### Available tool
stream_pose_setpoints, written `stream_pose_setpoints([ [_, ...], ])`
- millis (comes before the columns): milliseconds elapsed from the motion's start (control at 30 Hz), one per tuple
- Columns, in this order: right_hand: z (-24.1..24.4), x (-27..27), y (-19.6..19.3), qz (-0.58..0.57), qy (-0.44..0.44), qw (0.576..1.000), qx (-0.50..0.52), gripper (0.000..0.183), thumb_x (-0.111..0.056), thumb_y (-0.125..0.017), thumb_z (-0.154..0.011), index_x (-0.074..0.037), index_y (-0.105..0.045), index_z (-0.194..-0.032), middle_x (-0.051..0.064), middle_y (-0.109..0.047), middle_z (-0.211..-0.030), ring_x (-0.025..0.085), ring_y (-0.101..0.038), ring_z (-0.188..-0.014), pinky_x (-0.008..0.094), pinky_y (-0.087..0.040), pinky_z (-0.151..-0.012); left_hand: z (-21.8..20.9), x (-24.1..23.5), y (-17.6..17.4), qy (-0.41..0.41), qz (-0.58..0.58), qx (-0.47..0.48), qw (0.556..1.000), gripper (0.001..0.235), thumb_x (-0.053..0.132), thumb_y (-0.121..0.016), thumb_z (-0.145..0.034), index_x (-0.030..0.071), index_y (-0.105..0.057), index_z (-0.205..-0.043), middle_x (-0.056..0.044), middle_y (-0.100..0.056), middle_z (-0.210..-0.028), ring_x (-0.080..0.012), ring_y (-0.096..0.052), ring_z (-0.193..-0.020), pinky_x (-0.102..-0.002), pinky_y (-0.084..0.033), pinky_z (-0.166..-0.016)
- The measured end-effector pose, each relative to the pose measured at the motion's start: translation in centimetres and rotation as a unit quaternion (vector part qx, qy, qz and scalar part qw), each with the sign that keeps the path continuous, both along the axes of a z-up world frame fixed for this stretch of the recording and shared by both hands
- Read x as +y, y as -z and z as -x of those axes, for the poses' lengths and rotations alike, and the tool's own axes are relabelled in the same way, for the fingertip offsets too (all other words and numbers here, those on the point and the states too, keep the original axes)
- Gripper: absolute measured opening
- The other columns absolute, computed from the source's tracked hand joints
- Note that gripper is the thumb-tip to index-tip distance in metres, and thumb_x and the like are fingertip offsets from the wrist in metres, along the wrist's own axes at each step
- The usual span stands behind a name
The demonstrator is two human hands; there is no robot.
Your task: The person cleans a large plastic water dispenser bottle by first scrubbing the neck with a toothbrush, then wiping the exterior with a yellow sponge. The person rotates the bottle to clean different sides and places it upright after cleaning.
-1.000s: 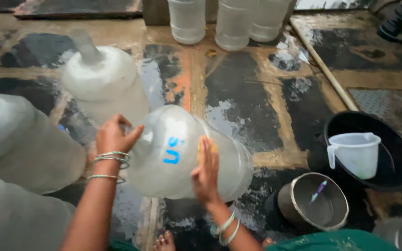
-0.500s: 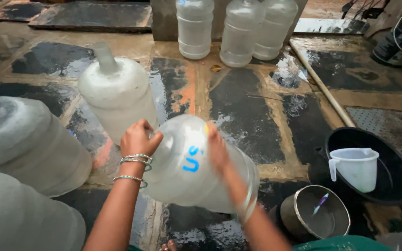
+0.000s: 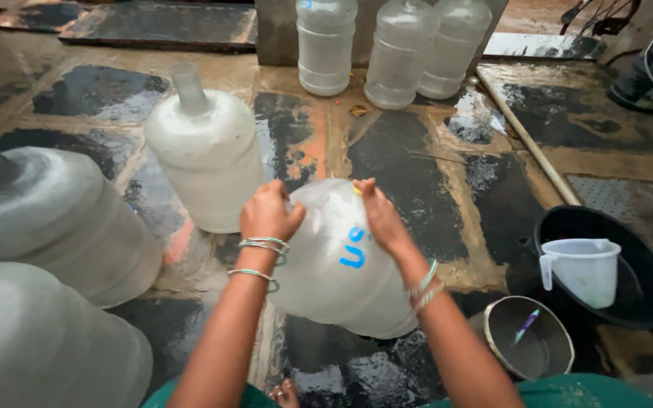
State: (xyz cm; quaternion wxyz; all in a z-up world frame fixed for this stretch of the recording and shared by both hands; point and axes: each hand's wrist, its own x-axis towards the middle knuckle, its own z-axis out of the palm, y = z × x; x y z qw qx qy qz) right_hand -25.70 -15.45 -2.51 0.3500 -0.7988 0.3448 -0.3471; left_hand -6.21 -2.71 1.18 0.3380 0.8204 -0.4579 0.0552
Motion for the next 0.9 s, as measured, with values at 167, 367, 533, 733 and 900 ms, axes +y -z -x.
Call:
stream_pose_setpoints([
  [167,1.9,15.3,6.4,0.390,0.051,0.919,0.035,0.092,-0.065,-0.040,-0.098,0.009,-0.033,-0.152,0.032,-0.030,-0.158,0.052,-0.027,-0.146,0.060,-0.018,-0.121,0.4,-0.3,-0.1,-0.030,0.009,0.010,0.999,0.030,0.035,-0.075,-0.077,0.009,-0.068,-0.092,-0.016,-0.072,-0.096,-0.0403,-0.070,-0.086,-0.051,-0.056,-0.078],
  [367,3.7,13.3,8.1,0.344,-0.047,0.935,0.067,0.094,-0.076,-0.041,-0.096,0.002,-0.044,-0.149,0.024,-0.042,-0.155,0.044,-0.035,-0.145,0.056,-0.022,-0.120,-0.1,0.5,-1.7,0.068,-0.025,0.027,0.997,0.041,0.040,-0.076,-0.075,0.009,-0.064,-0.099,-0.016,-0.070,-0.102,-0.0394,-0.069,-0.089,-0.049,-0.055,-0.081],
  [533,1.5,1.3,-0.4,0.245,0.057,0.965,0.077,0.063,-0.050,-0.037,-0.108,-0.001,-0.057,-0.141,0.023,-0.054,-0.151,0.042,-0.047,-0.143,0.049,-0.034,-0.120,1.2,0.1,-2.2,0.126,-0.012,0.020,0.992,0.038,0.043,-0.066,-0.088,0.008,-0.063,-0.105,-0.019,-0.070,-0.105,-0.0421,-0.068,-0.090,-0.053,-0.053,-0.081],
  [733,-0.7,12.2,0.9,0.423,0.033,0.899,0.105,0.085,-0.049,-0.059,-0.096,0.017,-0.041,-0.146,0.034,-0.043,-0.153,0.047,-0.036,-0.148,0.052,-0.024,-0.125,2.0,-1.0,-1.4,0.054,0.007,0.004,0.999,0.032,0.036,-0.058,-0.093,0.007,-0.064,-0.105,-0.024,-0.070,-0.106,-0.0496,-0.066,-0.089,-0.056,-0.053,-0.082],
  [900,-0.5,17.8,2.5,0.352,-0.147,0.913,0.147,0.105,-0.071,-0.057,-0.090,0.016,-0.038,-0.147,0.033,-0.040,-0.154,0.045,-0.032,-0.150,0.050,-0.019,-0.123,0.6,-0.6,-0.9,0.063,0.002,0.016,0.998,0.031,0.037,-0.060,-0.092,0.007,-0.064,-0.100,-0.023,-0.070,-0.103,-0.0481,-0.066,-0.091,-0.056,-0.052,-0.082],
])
